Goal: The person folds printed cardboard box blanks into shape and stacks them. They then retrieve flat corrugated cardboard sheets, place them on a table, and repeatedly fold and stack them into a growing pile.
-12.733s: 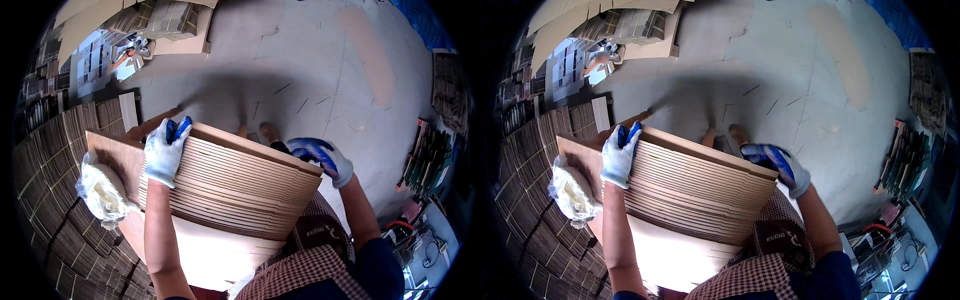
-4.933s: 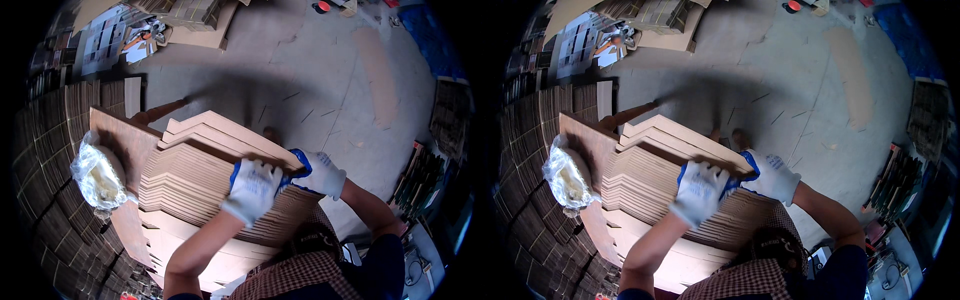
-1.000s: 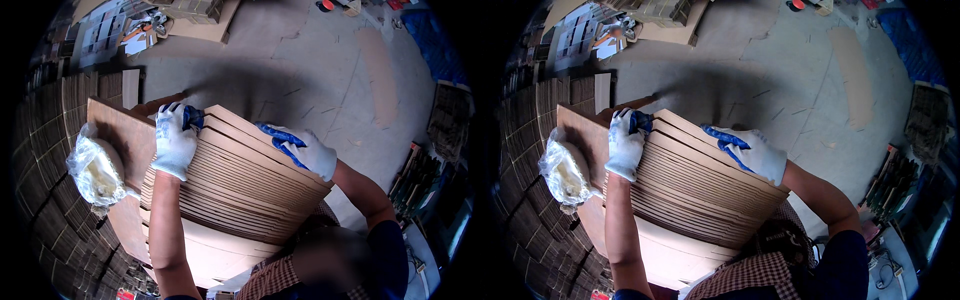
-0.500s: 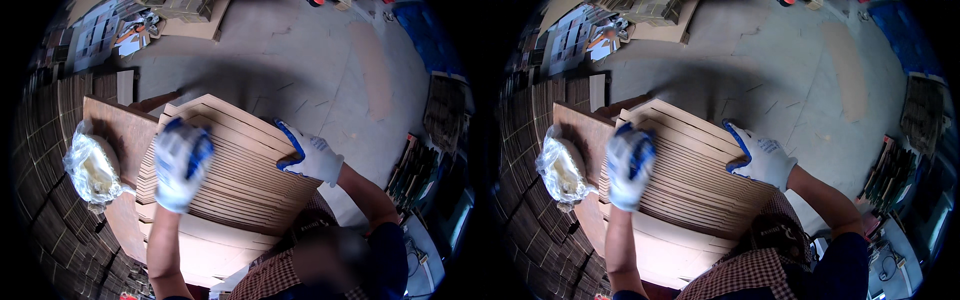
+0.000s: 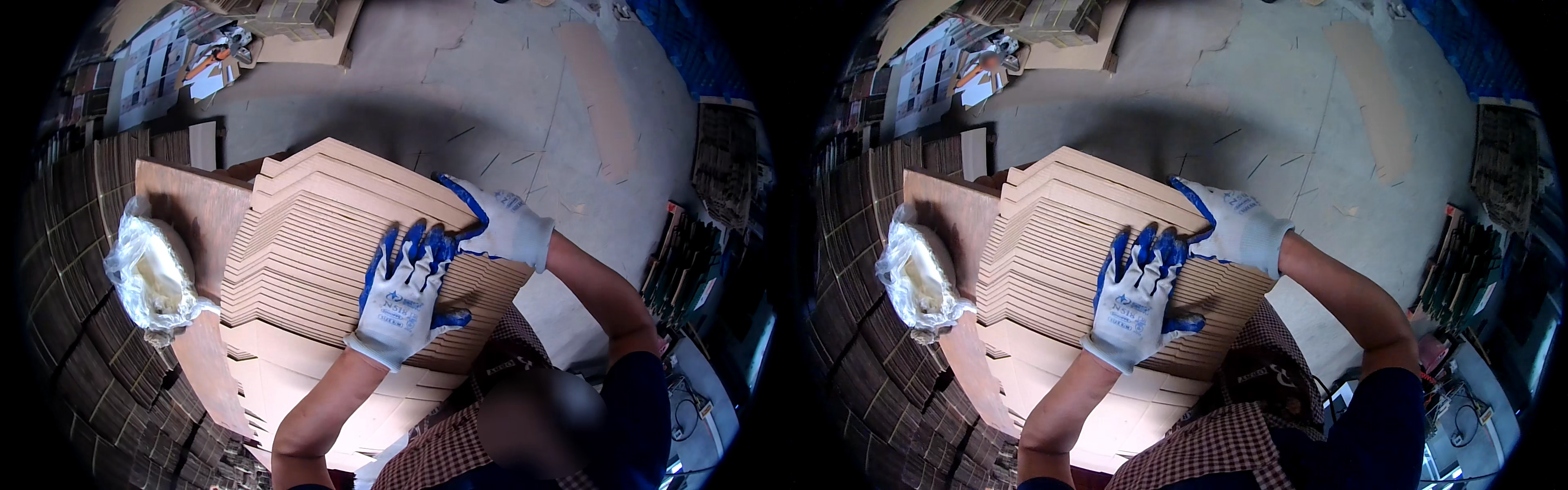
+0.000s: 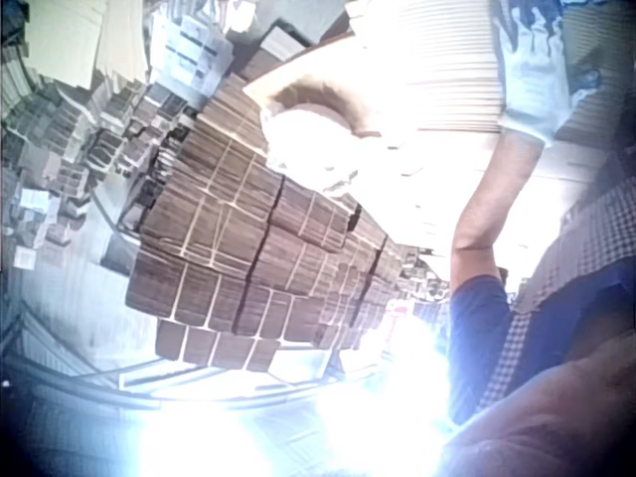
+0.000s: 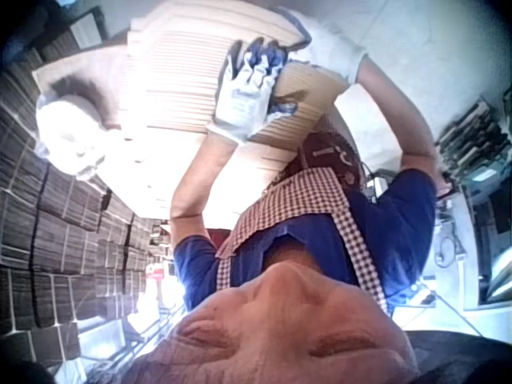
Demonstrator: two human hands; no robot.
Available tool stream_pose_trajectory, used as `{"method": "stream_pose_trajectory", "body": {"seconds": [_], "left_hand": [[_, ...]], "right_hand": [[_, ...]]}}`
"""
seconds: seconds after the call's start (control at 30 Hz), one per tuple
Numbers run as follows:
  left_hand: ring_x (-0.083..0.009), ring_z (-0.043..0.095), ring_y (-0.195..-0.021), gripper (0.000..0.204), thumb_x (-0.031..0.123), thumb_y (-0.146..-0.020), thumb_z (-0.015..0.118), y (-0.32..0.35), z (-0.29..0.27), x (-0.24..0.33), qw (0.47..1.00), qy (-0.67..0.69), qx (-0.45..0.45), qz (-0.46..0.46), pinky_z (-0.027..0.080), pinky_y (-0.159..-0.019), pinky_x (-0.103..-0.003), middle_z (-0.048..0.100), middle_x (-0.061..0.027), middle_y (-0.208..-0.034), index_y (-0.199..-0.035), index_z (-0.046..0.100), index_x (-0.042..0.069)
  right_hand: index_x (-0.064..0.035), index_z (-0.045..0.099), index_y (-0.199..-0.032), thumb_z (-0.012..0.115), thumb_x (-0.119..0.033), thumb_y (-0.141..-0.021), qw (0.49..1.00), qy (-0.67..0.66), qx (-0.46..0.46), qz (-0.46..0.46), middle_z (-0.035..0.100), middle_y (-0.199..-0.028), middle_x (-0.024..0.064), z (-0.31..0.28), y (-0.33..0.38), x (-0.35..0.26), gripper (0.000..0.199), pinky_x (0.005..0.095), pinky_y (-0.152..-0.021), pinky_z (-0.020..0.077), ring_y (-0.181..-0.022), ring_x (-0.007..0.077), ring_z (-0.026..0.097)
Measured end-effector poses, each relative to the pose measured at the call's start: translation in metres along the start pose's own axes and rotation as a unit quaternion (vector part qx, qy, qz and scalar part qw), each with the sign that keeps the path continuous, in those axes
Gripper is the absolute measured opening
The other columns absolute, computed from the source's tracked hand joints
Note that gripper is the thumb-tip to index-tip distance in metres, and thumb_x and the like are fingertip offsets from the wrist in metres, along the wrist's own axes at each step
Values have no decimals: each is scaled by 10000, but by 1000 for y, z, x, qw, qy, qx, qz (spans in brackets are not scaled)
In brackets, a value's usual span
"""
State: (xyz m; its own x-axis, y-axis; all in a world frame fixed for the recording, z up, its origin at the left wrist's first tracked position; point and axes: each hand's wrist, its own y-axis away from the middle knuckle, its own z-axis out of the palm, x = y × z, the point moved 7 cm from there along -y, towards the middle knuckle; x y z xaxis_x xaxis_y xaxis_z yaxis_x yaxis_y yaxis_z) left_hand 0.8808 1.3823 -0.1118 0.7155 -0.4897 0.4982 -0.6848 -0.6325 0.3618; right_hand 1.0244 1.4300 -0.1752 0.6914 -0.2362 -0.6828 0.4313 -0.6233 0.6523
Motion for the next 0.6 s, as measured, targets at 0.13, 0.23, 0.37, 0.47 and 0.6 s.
{"method": "stream_pose_trajectory", "body": {"seconds": [0.13,0.23,0.37,0.47,0.6], "left_hand": [[-340,196,-1495,1023,711,-794,582,5,0,-1,1000,5,9,1,117,-1229,-525,261,-166,-1595,-1518,324,35],[-359,207,-1493,1012,691,-812,577,8,-1,-2,1000,9,-2,1,144,-1217,-534,227,-168,-1611,-1539,286,50],[-368,221,-1485,1000,671,-813,586,13,-4,-2,1000,21,9,12,164,-1210,-536,226,-167,-1610,-1536,293,46],[-372,236,-1477,976,644,-819,594,16,-4,-2,999,22,14,19,173,-1206,-534,236,-163,-1606,-1532,303,45],[-373,250,-1470,912,569,-825,635,17,-6,-2,999,38,30,17,183,-1204,-526,252,-157,-1601,-1511,352,40]], "right_hand": [[-102,351,-1504,734,-463,-821,998,37,38,-13,541,-1386,176,-1,0,-7,863,392,-1079,448,-1220,331,578],[-105,347,-1505,740,-455,-812,998,53,42,-12,541,-1384,178,-5,2,-14,871,395,-1074,452,-1215,331,581],[-104,342,-1506,743,-445,-804,997,62,40,2,541,-1382,184,-4,3,-15,878,400,-1069,454,-1214,336,580],[-101,332,-1510,743,-439,-801,997,63,36,7,539,-1382,187,-4,2,-15,886,404,-1068,452,-1215,346,578],[-88,314,-1516,742,-414,-805,997,43,57,-31,532,-1383,203,-5,2,-13,892,411,-1054,456,-1208,361,578]]}}
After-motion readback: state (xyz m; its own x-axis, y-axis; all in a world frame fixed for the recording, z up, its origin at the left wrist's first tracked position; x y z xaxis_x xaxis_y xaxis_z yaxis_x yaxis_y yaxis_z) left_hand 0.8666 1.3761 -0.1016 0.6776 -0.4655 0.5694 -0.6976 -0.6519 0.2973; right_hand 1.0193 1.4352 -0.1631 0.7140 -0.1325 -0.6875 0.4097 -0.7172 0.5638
